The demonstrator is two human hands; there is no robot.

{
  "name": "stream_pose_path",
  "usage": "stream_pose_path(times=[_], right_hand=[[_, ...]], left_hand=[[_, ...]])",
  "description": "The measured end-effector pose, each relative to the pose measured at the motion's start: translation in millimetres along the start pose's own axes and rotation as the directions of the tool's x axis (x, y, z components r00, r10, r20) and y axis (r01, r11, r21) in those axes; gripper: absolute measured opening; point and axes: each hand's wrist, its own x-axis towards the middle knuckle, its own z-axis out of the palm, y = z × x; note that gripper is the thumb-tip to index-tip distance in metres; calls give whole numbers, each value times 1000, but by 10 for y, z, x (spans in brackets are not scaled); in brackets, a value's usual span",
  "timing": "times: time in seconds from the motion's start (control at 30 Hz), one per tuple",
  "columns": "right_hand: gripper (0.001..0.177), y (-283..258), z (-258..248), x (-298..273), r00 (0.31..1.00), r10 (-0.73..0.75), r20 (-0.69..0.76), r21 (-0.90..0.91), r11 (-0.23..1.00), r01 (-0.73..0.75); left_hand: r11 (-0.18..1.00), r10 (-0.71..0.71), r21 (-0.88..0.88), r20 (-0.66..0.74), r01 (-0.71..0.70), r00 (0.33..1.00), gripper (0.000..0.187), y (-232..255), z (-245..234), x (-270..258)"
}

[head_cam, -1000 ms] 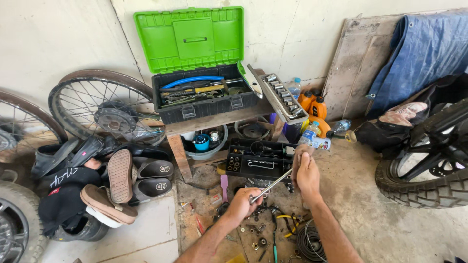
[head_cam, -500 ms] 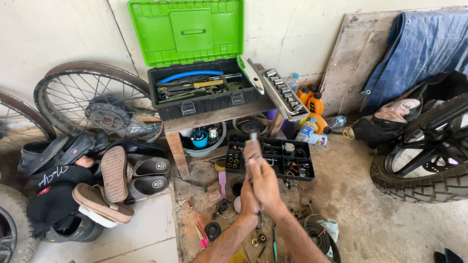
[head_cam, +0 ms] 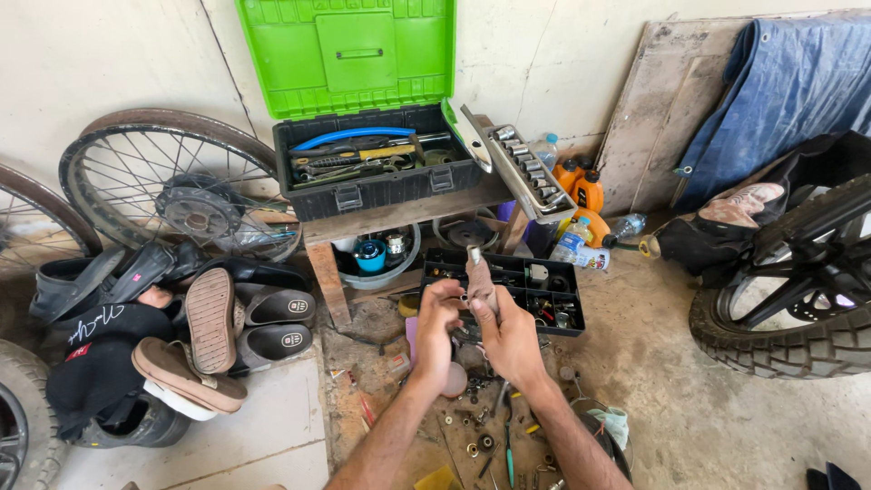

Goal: The person cleans various tools and metal parts with a cloth, then organizes them into toolboxes and storage trays by hand.

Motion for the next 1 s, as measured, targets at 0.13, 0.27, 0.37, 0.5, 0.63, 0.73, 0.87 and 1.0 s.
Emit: stream_pose_path(times=[0.13,0.27,0.37,0.5,0.63,0.73,0.87,1.0], right_hand=[[18,155,-71,-21,924,-363,120,-162,911,379],[27,227,-119,-47,882,-406,239,-167,878,450],[22,297,-197,-71,877,-384,288,-180,878,444],[20,431,-276,-139,837,-404,368,-206,843,497],[28,456,-352,-138,726,-545,420,-374,625,685],[33,376,-436,-30,655,-595,466,-453,476,754],[38,336,-493,72,635,-514,577,-501,391,772],[34,438,-595,226,574,-635,518,-526,292,798]], left_hand=[[982,1,187,127,-25,992,34,267,15,62],[958,-37,284,33,26,999,38,315,-1,67],[987,-22,160,18,18,1000,34,367,21,60],[993,-50,101,-64,56,997,35,501,-122,107],[997,-19,-71,-63,14,998,35,522,-133,172],[929,-137,-355,-72,103,988,37,565,-35,127],[868,-261,-473,-171,153,950,36,560,-11,140],[864,-145,-498,-101,76,984,43,481,-97,144]])
